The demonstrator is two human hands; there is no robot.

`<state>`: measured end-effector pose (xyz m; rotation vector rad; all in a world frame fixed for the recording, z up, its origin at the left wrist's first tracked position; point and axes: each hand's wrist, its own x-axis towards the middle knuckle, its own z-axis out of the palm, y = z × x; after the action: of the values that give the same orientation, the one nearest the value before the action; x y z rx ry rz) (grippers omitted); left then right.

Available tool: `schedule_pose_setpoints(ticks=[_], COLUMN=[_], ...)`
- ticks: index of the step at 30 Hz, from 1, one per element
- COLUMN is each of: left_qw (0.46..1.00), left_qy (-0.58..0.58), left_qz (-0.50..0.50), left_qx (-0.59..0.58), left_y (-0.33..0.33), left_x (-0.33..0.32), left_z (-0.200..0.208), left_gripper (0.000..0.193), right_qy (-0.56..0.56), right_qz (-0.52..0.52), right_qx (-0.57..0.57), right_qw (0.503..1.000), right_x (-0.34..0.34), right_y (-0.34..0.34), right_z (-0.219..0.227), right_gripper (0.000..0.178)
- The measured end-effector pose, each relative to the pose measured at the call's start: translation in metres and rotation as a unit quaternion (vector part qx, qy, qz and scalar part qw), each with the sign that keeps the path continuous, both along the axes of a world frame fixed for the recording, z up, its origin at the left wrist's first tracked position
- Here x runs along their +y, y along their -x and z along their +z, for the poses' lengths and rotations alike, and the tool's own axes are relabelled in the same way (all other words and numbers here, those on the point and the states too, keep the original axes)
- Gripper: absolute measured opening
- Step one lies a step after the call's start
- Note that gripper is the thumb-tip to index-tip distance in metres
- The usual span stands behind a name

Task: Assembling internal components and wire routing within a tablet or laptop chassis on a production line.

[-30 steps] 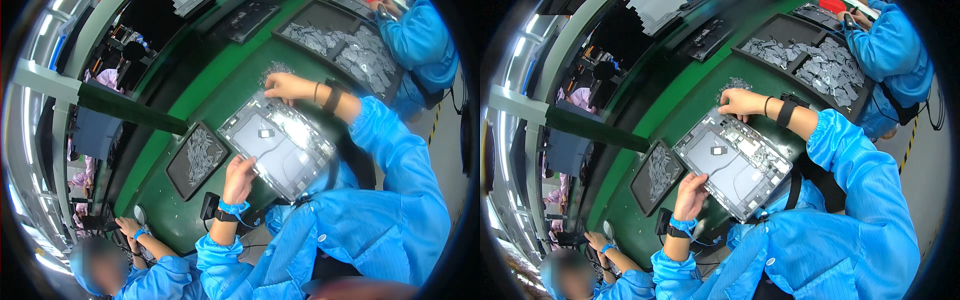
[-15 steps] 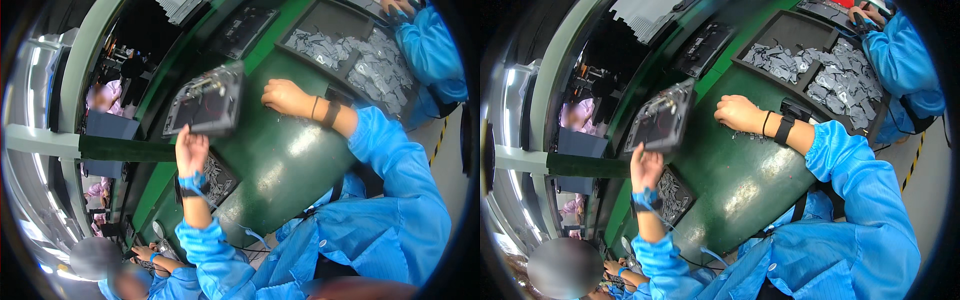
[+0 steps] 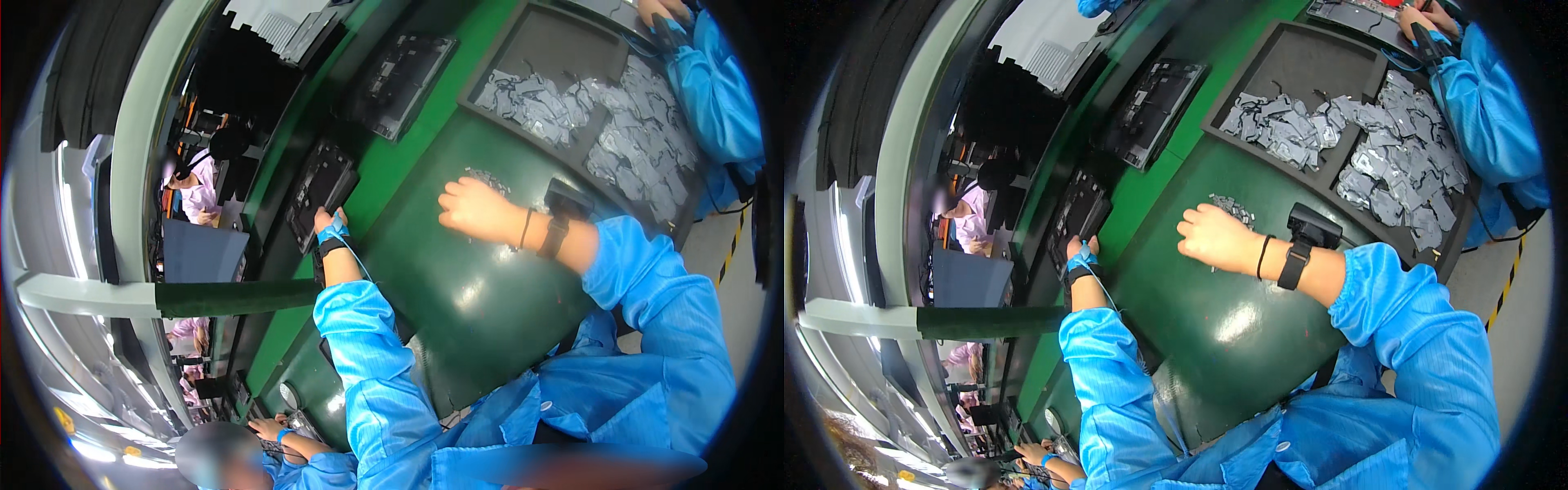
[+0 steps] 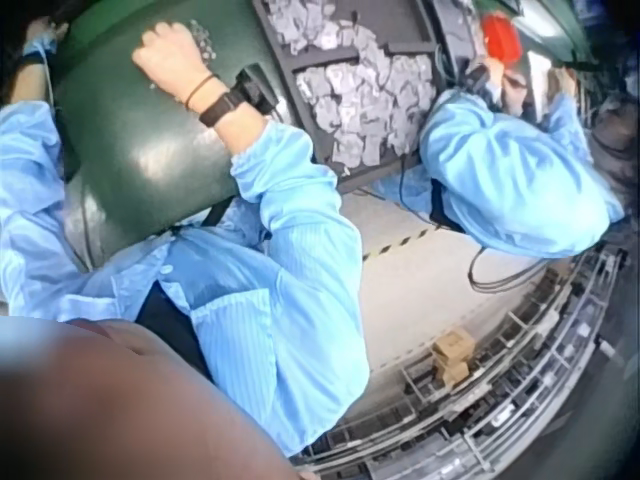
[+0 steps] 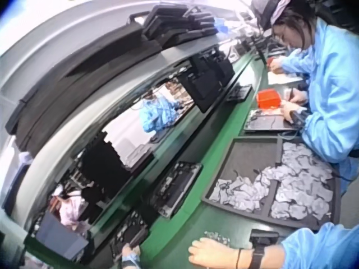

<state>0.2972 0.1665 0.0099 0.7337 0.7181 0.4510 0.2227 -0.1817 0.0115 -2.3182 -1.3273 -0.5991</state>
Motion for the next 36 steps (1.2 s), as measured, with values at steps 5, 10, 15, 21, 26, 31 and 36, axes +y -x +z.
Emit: schedule_pose_setpoints(ticks=[5, 10, 15, 21, 26, 31, 36], left_qw=[0.992, 0.864, 0.802, 0.906, 0.966, 0.974, 0.954], left_qy=[-0.085, -0.382, -0.452, -0.312, -0.074, -0.168, -0.268], left_qz=[-0.071, -0.280, -0.283, -0.192, -0.199, -0.138, -0.133], left_qx=[0.054, 0.173, 0.269, 0.211, 0.147, 0.057, -0.022], left_y=[-0.011, -0.060, -0.100, -0.105, -0.112, -0.091, -0.030], left_x=[-0.074, -0.120, -0.121, -0.165, -0.138, -0.147, -0.090], left_z=[-0.014, 0.006, 0.005, 0.018, 0.019, 0.047, 0.072], left_gripper=[0.021, 0.058, 0.044, 0.028, 0.020, 0.027, 0.021], right_qy=[-0.012, -0.019, -0.072, -0.108, -0.127, -0.220, -0.275], right_qz=[-0.007, -0.025, -0.011, -0.031, 0.002, -0.021, -0.038], right_qx=[-0.007, -0.012, 0.024, 0.074, 0.096, 0.135, 0.125], right_qw=[1.000, 0.999, 0.997, 0.991, 0.987, 0.966, 0.953], right_x=[0.001, 0.002, 0.006, 0.000, 0.004, -0.003, -0.006], right_y=[0.003, 0.005, 0.002, -0.001, -0.001, -0.005, -0.020], right_z=[0.000, 0.003, 0.007, -0.006, -0.002, 0.000, 0.003], right_gripper=[0.005, 0.004, 0.007, 0.012, 0.020, 0.018, 0.007])
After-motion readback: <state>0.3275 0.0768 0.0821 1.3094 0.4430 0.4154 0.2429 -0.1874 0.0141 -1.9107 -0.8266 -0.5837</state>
